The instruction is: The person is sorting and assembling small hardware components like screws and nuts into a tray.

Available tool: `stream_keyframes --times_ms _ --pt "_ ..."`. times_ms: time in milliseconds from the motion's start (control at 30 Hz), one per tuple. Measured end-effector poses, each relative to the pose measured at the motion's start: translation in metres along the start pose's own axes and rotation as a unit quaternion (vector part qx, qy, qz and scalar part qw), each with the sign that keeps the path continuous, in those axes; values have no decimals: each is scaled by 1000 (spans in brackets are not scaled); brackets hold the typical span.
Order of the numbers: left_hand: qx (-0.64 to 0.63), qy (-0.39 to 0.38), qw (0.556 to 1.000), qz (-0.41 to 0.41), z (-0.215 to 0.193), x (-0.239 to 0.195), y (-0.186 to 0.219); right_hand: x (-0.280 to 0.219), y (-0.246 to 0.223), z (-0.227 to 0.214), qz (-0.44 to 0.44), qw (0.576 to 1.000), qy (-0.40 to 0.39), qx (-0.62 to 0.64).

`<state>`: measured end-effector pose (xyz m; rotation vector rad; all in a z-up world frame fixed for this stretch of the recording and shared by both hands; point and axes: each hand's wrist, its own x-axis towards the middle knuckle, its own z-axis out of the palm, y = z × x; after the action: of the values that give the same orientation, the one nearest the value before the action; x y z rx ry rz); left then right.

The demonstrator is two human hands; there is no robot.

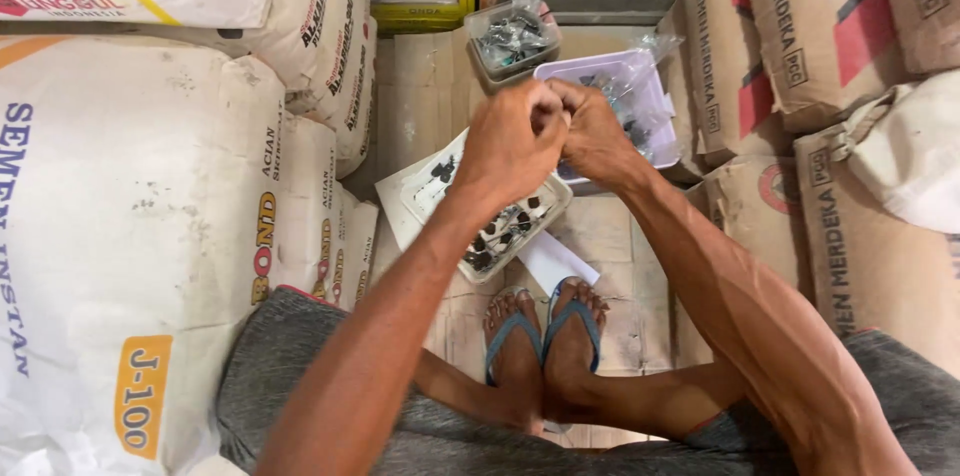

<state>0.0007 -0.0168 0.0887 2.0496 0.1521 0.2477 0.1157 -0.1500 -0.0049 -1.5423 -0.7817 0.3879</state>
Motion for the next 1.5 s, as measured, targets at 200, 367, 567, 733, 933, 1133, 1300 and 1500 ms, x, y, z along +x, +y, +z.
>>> stream_keyframes --times_ms 200,367,567,733,933,1133,1300,1500 --pt "9 17 997 74 -43 14 8 -17 -114 27 7 969 126 214" --pt "-101 -25 994 -20 -54 -14 -6 -18 -88 36 7 960 126 251" --pt "-53 -46 997 14 -76 -6 -24 -14 -99 36 -1 983 101 153" --pt "-28 -63 996 59 -68 0 -52 -21 -77 26 12 998 50 27" --pt "-32 -58 993 101 -58 -2 -64 -28 -66 35 24 994 35 99" --pt "-48 -69 994 75 -49 -11 -60 -25 -68 42 -17 999 36 24" --pt "-45 -43 997 36 -44 0 -65 -24 -71 40 -40 994 67 -79" --pt "-241 -33 959 -144 -43 -4 -19 -24 -60 35 -71 989 80 -106"
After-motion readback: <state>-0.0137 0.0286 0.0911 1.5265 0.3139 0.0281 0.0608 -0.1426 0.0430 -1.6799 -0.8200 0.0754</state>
